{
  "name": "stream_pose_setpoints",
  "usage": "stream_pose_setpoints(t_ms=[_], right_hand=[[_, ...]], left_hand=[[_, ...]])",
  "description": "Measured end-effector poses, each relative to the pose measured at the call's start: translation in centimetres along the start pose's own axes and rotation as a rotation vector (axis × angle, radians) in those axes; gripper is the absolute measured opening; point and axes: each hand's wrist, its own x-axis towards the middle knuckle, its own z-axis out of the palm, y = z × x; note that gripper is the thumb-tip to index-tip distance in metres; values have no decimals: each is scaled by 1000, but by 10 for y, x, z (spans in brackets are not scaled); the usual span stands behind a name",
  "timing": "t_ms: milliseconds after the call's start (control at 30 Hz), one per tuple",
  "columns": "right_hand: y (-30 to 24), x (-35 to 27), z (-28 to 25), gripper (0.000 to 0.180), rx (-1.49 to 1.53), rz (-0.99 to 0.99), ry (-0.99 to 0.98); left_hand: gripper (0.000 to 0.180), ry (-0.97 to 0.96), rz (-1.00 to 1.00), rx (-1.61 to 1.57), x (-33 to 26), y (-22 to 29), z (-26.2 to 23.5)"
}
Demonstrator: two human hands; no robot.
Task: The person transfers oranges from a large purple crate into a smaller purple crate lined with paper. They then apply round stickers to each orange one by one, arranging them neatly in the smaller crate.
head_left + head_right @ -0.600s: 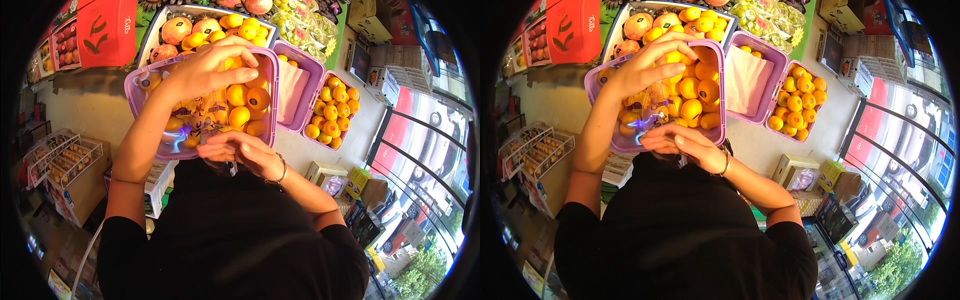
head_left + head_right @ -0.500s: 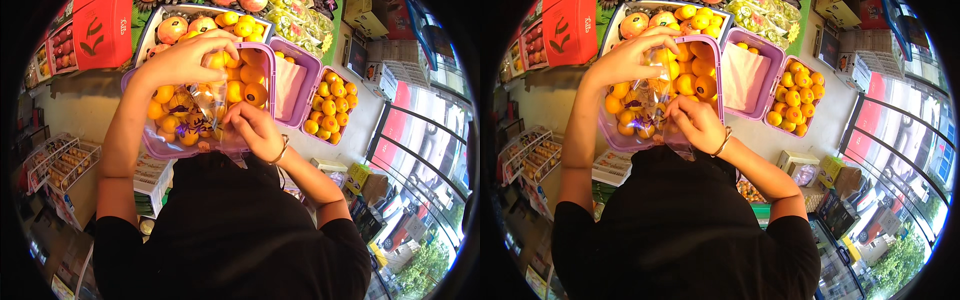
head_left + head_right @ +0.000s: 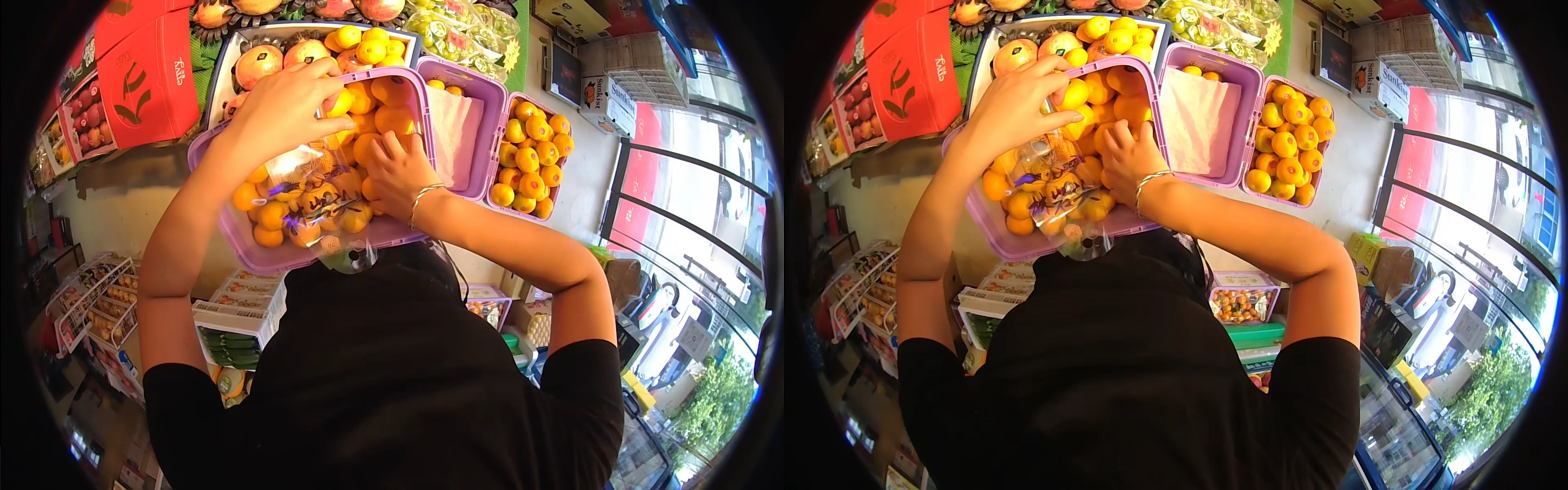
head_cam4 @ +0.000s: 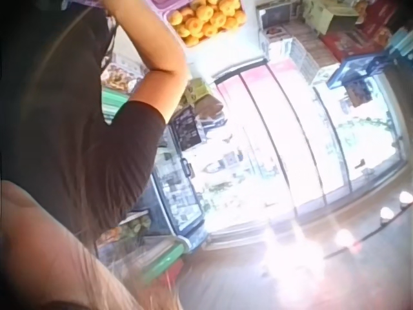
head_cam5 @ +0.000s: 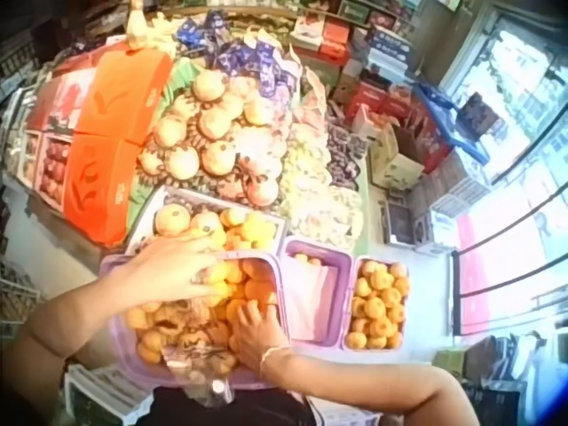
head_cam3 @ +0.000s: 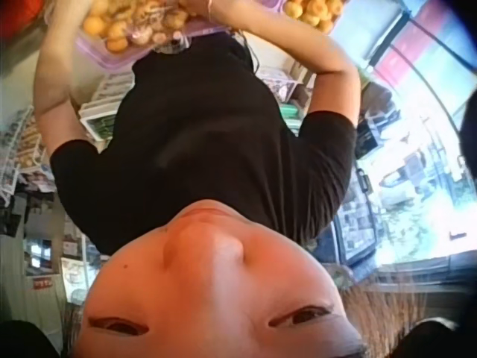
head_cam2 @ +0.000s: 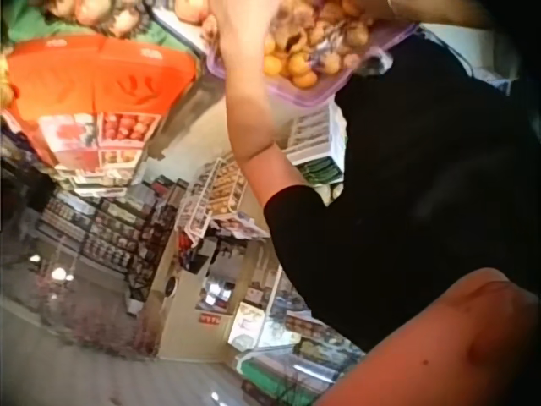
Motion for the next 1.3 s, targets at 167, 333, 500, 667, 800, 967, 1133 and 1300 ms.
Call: stream_pose_setpoints(t_ms=[167,333,500,667,800,967,1133,1300], right_hand=[[5,12,-15,49,-74,-19,-165],[6,7,-23,36,157,-190,-154],[0,9,-1,30,100,-83,-194],[21,-8,-19,36,346,-198,-48],[38,-33,-12,42,603,-206,273],[73,-45,-36,53,828,-124,664],[144,-24,17,50,747,275,981],[166,65,217,50,676,582,1009]], left_hand=[[25,158,209,105,-15,-33,22],[21,37,29,188,-13,-17,18],[28,-64,17,-89,-8,-22,12],[27,2,38,-147,-19,-33,20],[25,10,20,-161,-12,-36,26],[25,7,78,-191,-4,-35,21],[27,10,35,-155,-7,-24,20],[27,84,33,-117,-6,-24,29]])
